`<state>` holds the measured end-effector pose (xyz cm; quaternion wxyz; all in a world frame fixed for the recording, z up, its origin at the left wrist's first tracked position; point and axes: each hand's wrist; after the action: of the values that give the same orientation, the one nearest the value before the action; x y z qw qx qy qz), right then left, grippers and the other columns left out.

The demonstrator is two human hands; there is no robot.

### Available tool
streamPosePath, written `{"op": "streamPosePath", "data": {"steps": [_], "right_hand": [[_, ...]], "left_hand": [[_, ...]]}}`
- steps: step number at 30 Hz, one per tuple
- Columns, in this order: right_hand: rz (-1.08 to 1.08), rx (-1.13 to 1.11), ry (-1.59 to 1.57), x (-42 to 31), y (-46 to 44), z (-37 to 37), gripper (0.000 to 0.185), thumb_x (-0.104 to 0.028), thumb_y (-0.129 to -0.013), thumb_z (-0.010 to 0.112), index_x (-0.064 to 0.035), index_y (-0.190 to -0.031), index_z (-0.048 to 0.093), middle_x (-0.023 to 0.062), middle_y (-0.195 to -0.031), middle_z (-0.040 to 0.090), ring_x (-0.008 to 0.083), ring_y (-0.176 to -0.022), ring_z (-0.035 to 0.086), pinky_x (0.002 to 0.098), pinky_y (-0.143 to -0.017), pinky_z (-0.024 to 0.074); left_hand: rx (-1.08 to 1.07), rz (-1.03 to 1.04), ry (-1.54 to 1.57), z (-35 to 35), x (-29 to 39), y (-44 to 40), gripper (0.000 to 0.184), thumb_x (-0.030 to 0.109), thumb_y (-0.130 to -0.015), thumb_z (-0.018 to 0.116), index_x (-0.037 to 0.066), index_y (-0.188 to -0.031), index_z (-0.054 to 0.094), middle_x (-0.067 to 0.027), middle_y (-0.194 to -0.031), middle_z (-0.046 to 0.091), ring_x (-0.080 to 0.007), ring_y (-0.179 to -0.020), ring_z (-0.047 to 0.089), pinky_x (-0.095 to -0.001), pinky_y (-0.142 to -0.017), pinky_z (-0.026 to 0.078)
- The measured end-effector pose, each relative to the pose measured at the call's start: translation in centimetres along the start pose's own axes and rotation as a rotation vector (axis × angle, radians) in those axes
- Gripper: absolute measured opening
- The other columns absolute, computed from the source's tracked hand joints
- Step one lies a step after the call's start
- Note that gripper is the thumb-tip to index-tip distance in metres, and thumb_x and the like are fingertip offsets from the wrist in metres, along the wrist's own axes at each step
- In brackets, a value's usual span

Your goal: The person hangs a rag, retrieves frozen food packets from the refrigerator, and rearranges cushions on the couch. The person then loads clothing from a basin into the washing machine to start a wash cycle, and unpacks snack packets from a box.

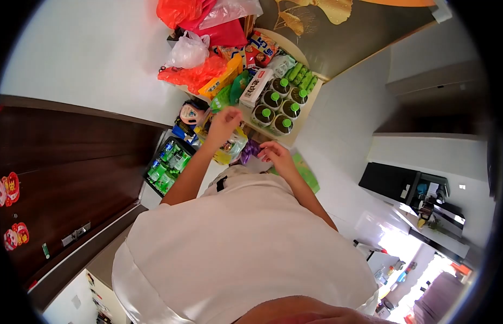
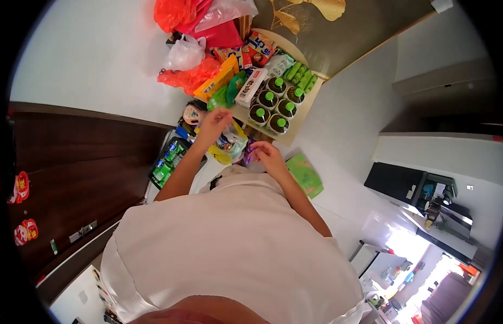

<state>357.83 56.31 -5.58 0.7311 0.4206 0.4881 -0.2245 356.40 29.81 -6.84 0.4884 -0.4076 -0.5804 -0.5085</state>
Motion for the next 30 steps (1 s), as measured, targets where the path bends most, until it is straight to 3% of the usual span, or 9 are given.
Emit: {"op": "streamPosePath", "data": {"steps": [2,6,10,19,25,30], "right_hand": [[0.009,0.008,0.016,0.0,-0.4,0.2,0.022,-0.007,-0.103,0.052,-0.0054,-0.122,0.064,0.0073,-0.101,0.074,0.0125,-0.09,0.067,0.0271,-0.079,0.0539],[0.04,0.064,0.014,0.4,-0.5,0.6,0.023,-0.008,-0.103,0.052,-0.0058,-0.122,0.065,0.0064,-0.102,0.074,0.0116,-0.087,0.065,0.0269,-0.079,0.053],[0.051,0.066,0.014,-0.1,-1.0,0.3,0.023,-0.009,-0.104,0.052,-0.0063,-0.122,0.065,0.0057,-0.102,0.074,0.0112,-0.087,0.065,0.0257,-0.078,0.0523],[0.091,0.017,0.068,-3.8,-3.1,0.4,0.023,-0.009,-0.104,0.052,-0.006,-0.122,0.065,0.0053,-0.101,0.073,0.0115,-0.088,0.065,0.0261,-0.081,0.052],[0.05,-0.167,0.051,-5.8,-5.0,-1.3,0.021,-0.012,-0.104,0.057,-0.0047,-0.122,0.066,0.0045,-0.103,0.072,0.0111,-0.089,0.065,0.0277,-0.083,0.0526],[0.072,-0.429,0.085,-7.1,-7.2,-5.8,0.018,-0.012,-0.101,0.064,-0.0045,-0.117,0.066,0.0042,-0.101,0.072,0.0102,-0.088,0.065,0.0266,-0.082,0.0531]], "left_hand": [[0.021,0.019,-0.011,-1.7,0.2,-2.1,0.016,0.016,-0.1,0.069,0.005,-0.11,0.065,-0.0004,-0.093,0.066,-0.009,-0.081,0.06,-0.0248,-0.073,0.048],[0.326,0.303,-0.143,-5.7,1.2,-6.4,0.012,0.012,-0.099,0.067,0.004,-0.108,0.066,-0.0011,-0.095,0.066,-0.0093,-0.083,0.06,-0.0258,-0.076,0.049],[0.386,0.368,-0.09,-8.8,3.1,-9.0,0.012,0.01,-0.098,0.067,0.004,-0.108,0.066,-0.0016,-0.096,0.067,-0.0097,-0.084,0.06,-0.0261,-0.079,0.049],[0.215,0.185,0.037,-4.3,0.3,-4.8,0.015,0.011,-0.099,0.067,0.003,-0.112,0.066,-0.0019,-0.096,0.068,-0.0087,-0.086,0.062,-0.0253,-0.079,0.05],[0.151,-0.013,0.04,1.4,-1.4,0.5,0.013,0.01,-0.099,0.066,0.004,-0.111,0.066,-0.0008,-0.094,0.069,-0.0081,-0.085,0.063,-0.0229,-0.078,0.05],[0.234,-0.061,0.055,6.2,-2.4,0.5,0.015,0.012,-0.099,0.067,0.005,-0.112,0.066,-0.0015,-0.094,0.069,-0.0097,-0.084,0.064,-0.0247,-0.073,0.051]]}}
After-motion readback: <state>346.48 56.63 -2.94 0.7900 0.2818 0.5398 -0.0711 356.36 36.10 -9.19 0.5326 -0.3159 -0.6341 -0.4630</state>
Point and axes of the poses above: each hand's wrist, its own y-axis away from the middle knuckle, its own z-axis out of the palm, x = y × z
